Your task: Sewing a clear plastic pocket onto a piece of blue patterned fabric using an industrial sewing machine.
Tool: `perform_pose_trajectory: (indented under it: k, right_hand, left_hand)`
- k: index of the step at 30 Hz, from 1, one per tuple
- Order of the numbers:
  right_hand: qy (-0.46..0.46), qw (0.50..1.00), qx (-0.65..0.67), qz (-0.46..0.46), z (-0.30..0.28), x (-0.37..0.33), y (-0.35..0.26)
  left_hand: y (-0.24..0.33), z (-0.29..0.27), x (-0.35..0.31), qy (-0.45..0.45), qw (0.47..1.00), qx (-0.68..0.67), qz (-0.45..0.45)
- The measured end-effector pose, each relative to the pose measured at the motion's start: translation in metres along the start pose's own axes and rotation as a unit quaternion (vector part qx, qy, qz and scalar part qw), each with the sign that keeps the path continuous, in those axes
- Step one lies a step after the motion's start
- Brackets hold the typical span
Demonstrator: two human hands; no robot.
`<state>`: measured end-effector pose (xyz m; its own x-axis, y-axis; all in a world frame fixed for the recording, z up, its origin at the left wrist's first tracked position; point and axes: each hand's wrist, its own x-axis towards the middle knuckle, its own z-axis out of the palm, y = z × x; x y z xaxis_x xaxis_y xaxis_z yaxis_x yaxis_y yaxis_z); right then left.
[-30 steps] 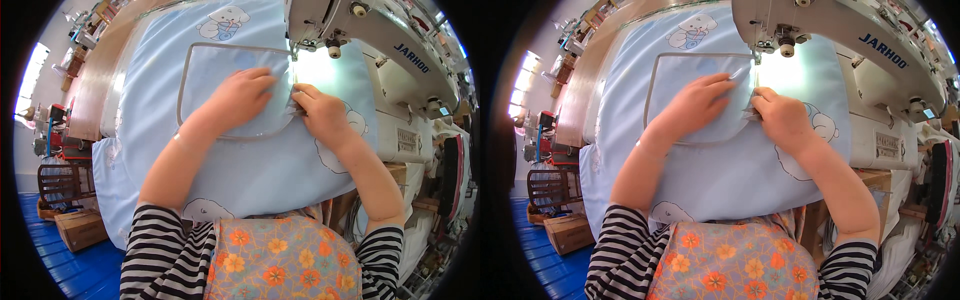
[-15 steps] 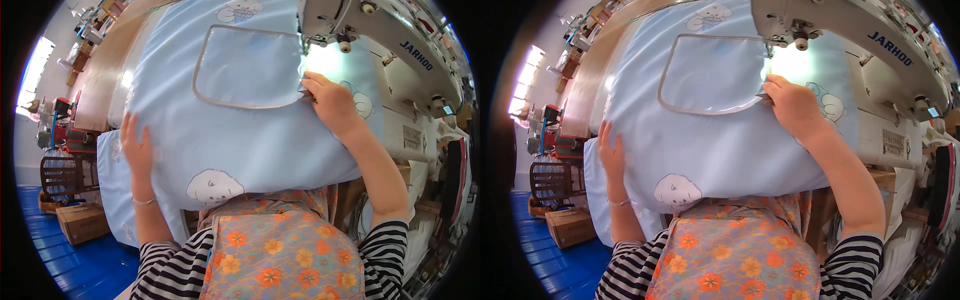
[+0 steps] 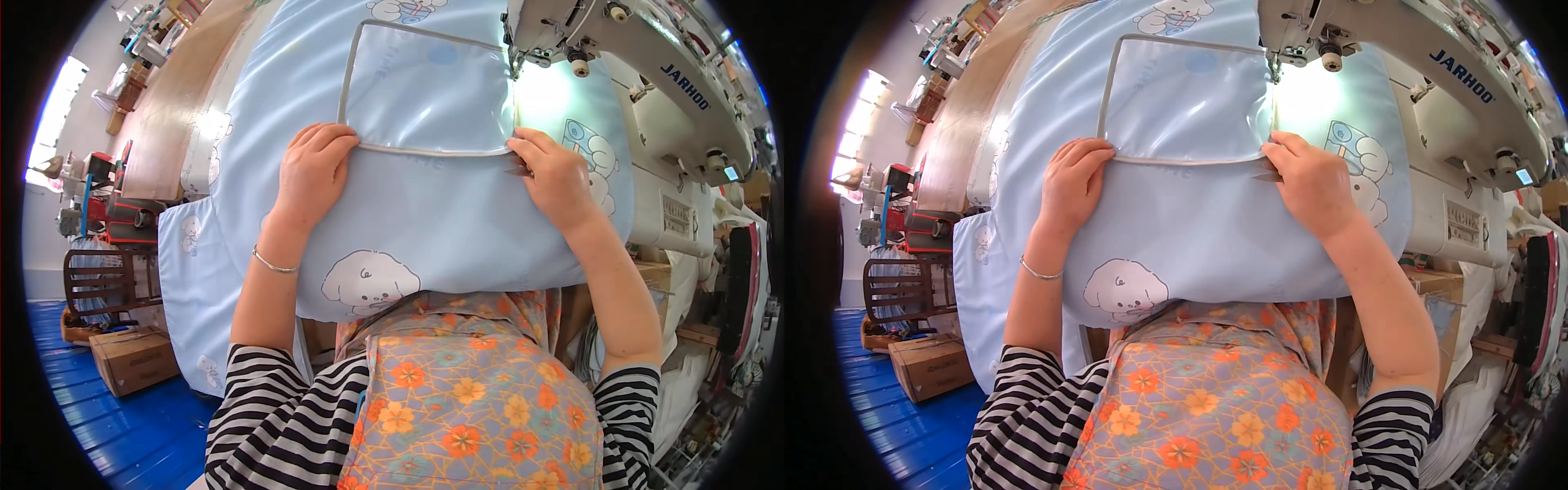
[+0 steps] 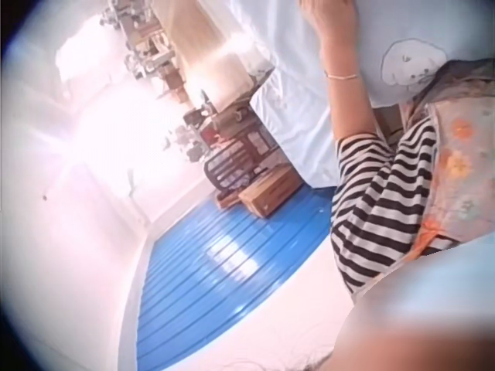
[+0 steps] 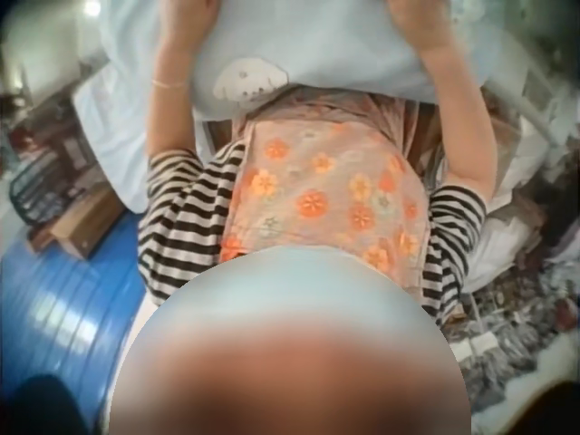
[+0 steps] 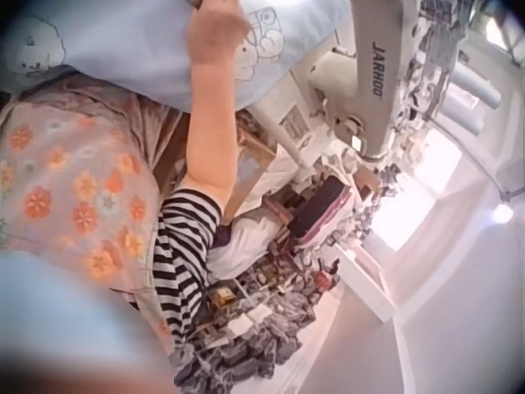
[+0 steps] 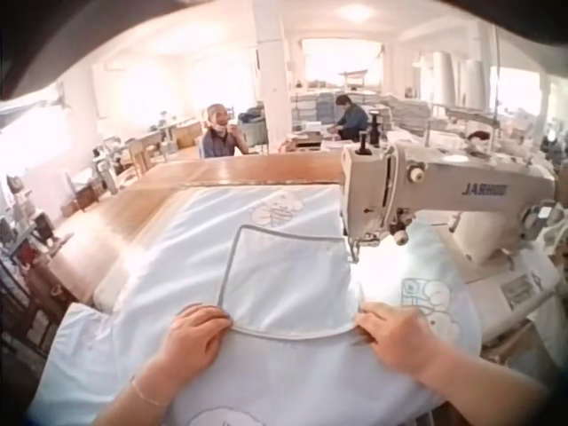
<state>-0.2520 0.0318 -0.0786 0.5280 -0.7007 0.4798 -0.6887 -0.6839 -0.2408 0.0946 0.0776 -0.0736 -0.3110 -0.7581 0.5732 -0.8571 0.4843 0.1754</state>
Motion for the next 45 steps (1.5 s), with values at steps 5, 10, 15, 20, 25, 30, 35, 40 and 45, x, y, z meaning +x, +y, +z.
perform_pose_trajectory:
  k: [5,10,15,20,25,30,35,40,45]
  right_hand:
    - [0.004,1.000,0.006,0.004,-0.002,0.001,-0.002]
    - [-0.008,1.000,0.003,0.007,-0.006,0.001,-0.004]
    - [-0.029,0.999,-0.018,0.025,-0.004,0.002,-0.002]
    - [0.007,0.989,0.106,0.107,-0.016,-0.032,0.006]
    - [0.243,0.910,0.052,0.333,-0.054,-0.138,0.020]
    - [0.251,0.670,0.412,0.564,-0.040,-0.220,-0.003]
    - [0.199,0.651,0.447,0.580,-0.061,-0.232,-0.002]
    - [0.154,0.643,0.463,0.590,-0.069,-0.228,-0.001]
    - [0.154,0.642,0.461,0.592,-0.057,-0.232,-0.001]
  left_hand:
    - [0.022,-0.007,0.038,-0.058,0.998,0.009,0.002]
    - [0.068,0.057,0.104,-0.108,0.980,-0.129,0.103]
    - [0.073,0.093,0.106,-0.144,0.968,-0.108,0.175]
    - [0.069,0.097,0.103,-0.172,0.963,-0.081,0.193]
    - [0.071,0.095,0.105,-0.144,0.964,-0.085,0.205]
    - [0.070,0.093,0.104,-0.128,0.963,-0.092,0.217]
    - [0.074,0.092,0.104,-0.127,0.961,-0.087,0.229]
    - [0.075,0.091,0.108,-0.129,0.957,-0.114,0.234]
    - [0.068,0.092,0.116,-0.147,0.957,-0.123,0.219]
